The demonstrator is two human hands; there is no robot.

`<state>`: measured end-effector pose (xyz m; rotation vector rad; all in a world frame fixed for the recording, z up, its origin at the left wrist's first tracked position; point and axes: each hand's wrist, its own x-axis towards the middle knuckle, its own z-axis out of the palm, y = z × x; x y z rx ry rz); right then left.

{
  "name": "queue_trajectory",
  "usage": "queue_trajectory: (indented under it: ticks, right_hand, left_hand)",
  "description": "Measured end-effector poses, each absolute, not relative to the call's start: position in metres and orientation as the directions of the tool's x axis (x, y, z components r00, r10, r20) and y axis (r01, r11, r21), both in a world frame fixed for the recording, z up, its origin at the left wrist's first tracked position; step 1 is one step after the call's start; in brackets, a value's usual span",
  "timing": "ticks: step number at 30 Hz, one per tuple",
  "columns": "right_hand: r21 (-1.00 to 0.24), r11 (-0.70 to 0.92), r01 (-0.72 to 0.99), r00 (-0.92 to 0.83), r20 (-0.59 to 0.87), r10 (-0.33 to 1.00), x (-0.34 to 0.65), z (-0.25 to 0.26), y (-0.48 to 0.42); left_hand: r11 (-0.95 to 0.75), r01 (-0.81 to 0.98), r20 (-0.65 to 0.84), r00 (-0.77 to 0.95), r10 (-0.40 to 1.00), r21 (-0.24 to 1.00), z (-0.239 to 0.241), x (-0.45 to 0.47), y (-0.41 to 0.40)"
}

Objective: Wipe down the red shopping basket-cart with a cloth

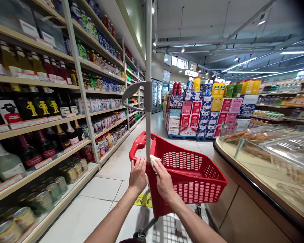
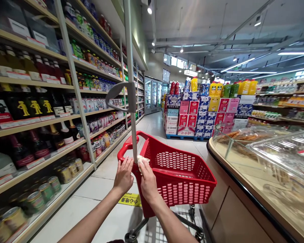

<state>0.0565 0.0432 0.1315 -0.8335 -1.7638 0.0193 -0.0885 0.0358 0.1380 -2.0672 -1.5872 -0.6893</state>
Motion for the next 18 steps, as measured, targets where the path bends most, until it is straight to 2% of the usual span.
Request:
queue_trajectory:
  ticks: [2, 3, 4, 6, 8, 12, 15, 18]
  right_hand:
    - [-0.3, 0.821, 0.486, -0.072, 0.922, 0.379, 0.043, 0.195, 0.045]
    - [-0.207, 0.845, 0.492, -0.058, 0.961, 0.269, 0.04, 0.228, 0.051]
    - [-0.104, 0.853, 0.512, -0.085, 0.982, 0.171, 0.04, 0.259, 0.059]
    - [0.058, 0.829, 0.556, -0.22, 0.972, 0.08, 0.044, 0.296, 0.078]
    - [0.182, 0.813, 0.553, -0.402, 0.913, 0.069, 0.052, 0.291, 0.092]
    - [0.357, 0.825, 0.439, -0.7, 0.711, 0.065, 0.066, 0.207, 0.09]
    - [0.406, 0.815, 0.414, -0.734, 0.679, 0.035, 0.068, 0.19, 0.087]
    - [0.358, 0.782, 0.51, -0.643, 0.763, 0.07, 0.063, 0.231, 0.098]
  left_hand:
    - [-0.251, 0.967, 0.614, 0.228, 0.756, -0.05, 0.137, -0.085, 0.036]
    - [-0.249, 0.967, 0.611, 0.227, 0.758, -0.051, 0.136, -0.084, 0.036]
    - [-0.248, 0.968, 0.609, 0.226, 0.76, -0.05, 0.136, -0.083, 0.036]
    - [-0.252, 0.966, 0.601, 0.234, 0.764, -0.056, 0.135, -0.082, 0.035]
    - [-0.27, 0.961, 0.583, 0.255, 0.772, -0.063, 0.136, -0.082, 0.034]
    - [-0.283, 0.958, 0.526, 0.263, 0.809, -0.043, 0.138, -0.084, 0.033]
    - [-0.283, 0.958, 0.529, 0.268, 0.805, -0.054, 0.136, -0.085, 0.033]
    - [-0.292, 0.951, 0.547, 0.299, 0.782, -0.102, 0.132, -0.087, 0.034]
